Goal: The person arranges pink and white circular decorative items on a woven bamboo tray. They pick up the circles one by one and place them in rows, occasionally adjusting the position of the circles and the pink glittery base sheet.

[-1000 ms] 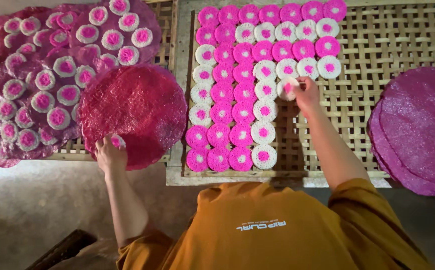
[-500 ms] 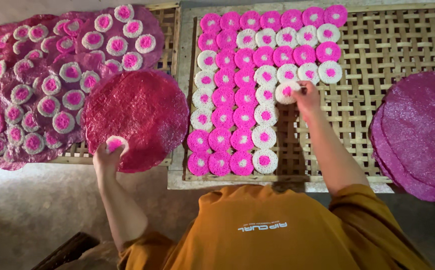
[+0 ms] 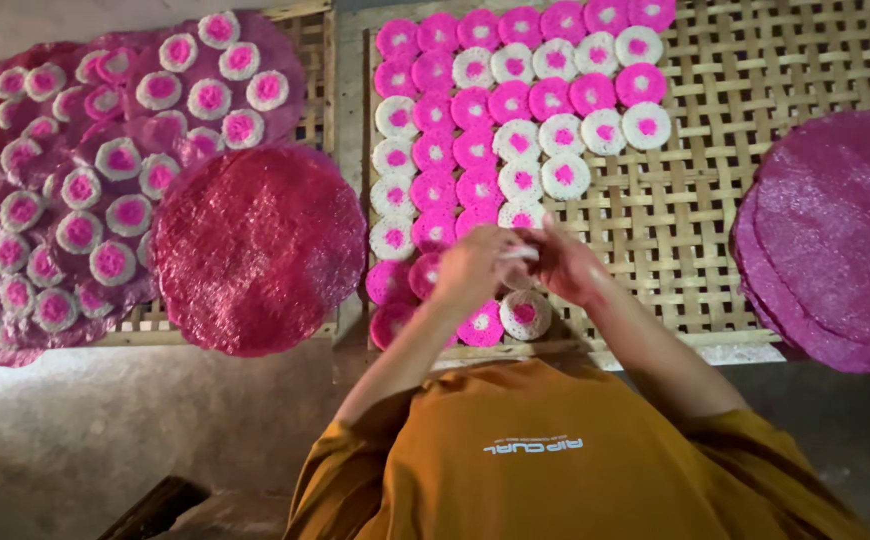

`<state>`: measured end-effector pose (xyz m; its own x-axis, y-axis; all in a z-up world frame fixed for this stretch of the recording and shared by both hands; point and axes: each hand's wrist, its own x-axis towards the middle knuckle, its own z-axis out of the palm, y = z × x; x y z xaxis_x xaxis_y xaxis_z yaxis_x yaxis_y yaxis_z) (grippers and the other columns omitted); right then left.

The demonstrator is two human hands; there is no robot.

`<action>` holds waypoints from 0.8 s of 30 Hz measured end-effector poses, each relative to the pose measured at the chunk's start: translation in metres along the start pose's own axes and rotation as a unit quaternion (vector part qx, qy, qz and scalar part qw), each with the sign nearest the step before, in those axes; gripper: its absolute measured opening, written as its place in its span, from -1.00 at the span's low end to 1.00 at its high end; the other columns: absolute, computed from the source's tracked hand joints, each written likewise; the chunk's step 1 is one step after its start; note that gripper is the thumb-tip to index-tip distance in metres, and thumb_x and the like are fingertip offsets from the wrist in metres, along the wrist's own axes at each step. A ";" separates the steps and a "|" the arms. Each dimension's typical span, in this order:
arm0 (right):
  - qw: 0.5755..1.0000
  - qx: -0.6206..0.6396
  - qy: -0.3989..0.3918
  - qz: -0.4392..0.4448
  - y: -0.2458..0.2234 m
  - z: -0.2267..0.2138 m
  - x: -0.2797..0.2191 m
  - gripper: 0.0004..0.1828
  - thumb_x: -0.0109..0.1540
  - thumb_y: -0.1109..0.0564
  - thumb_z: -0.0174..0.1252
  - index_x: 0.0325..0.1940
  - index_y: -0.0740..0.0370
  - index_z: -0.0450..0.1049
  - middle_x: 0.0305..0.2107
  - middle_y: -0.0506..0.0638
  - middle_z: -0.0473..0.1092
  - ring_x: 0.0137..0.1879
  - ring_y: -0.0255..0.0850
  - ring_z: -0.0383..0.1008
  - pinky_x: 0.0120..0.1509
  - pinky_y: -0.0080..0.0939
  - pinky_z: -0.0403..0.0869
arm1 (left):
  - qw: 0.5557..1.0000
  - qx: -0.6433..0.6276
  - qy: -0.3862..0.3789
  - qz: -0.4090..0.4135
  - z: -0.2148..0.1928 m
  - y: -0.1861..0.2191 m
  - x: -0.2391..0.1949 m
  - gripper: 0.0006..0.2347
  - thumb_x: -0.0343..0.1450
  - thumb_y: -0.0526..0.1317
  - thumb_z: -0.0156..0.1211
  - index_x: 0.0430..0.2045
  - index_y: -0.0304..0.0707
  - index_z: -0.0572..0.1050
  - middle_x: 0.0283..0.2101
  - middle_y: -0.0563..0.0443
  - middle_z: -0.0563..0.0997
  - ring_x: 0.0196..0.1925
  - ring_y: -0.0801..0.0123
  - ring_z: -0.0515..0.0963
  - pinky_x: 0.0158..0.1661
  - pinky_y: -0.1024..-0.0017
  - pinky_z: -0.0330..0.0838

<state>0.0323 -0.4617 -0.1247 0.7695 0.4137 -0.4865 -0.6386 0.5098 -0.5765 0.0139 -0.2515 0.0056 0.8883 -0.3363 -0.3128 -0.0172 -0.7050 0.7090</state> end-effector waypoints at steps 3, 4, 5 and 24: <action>0.991 -0.036 0.083 -0.095 0.001 -0.027 -0.007 -0.66 0.28 0.22 0.16 0.13 0.35 0.46 -0.06 0.15 0.49 -0.02 -0.12 0.60 0.15 -0.16 0.61 | 0.963 0.090 0.129 0.220 0.028 0.006 0.012 -0.40 0.21 -0.03 0.50 0.08 -0.27 0.40 0.06 -0.25 0.46 0.13 0.00 0.44 0.08 -0.02 0.35; 0.984 -0.036 0.119 -0.130 -0.003 -0.040 -0.008 -0.66 0.27 0.28 0.14 0.15 0.30 0.46 -0.06 0.12 0.50 -0.02 -0.14 0.59 0.14 -0.16 0.60 | 0.973 0.072 0.110 0.190 0.032 0.002 0.014 -0.43 0.24 -0.07 0.47 0.11 -0.23 0.40 0.10 -0.20 0.44 0.17 0.04 0.40 0.14 0.00 0.29; 0.974 -0.038 0.153 -0.164 -0.010 -0.053 -0.005 -0.64 0.26 0.33 0.13 0.16 0.25 0.46 -0.06 0.09 0.51 -0.02 -0.17 0.58 0.14 -0.17 0.60 | 0.981 0.054 0.093 0.159 0.033 -0.003 0.017 -0.46 0.27 -0.11 0.44 0.13 -0.18 0.40 0.15 -0.16 0.41 0.22 0.09 0.37 0.20 0.01 0.23; 0.570 -0.631 0.262 -0.457 -0.024 -0.007 0.001 -0.38 0.25 0.34 0.25 0.39 0.30 0.26 0.06 0.30 0.28 0.18 0.22 0.31 0.22 0.15 0.38 | 0.858 0.239 0.424 -0.164 -0.063 -0.235 -0.052 -0.38 0.30 -0.07 0.40 0.30 -0.01 0.32 0.34 -0.05 0.38 0.40 -0.06 0.31 0.28 -0.09 0.16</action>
<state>0.0484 -0.4788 -0.1152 0.8883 -0.0395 0.4576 0.2747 -0.7527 -0.5983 0.0006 -0.0286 -0.1050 0.8923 0.3619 0.2699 0.2913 -0.9183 0.2681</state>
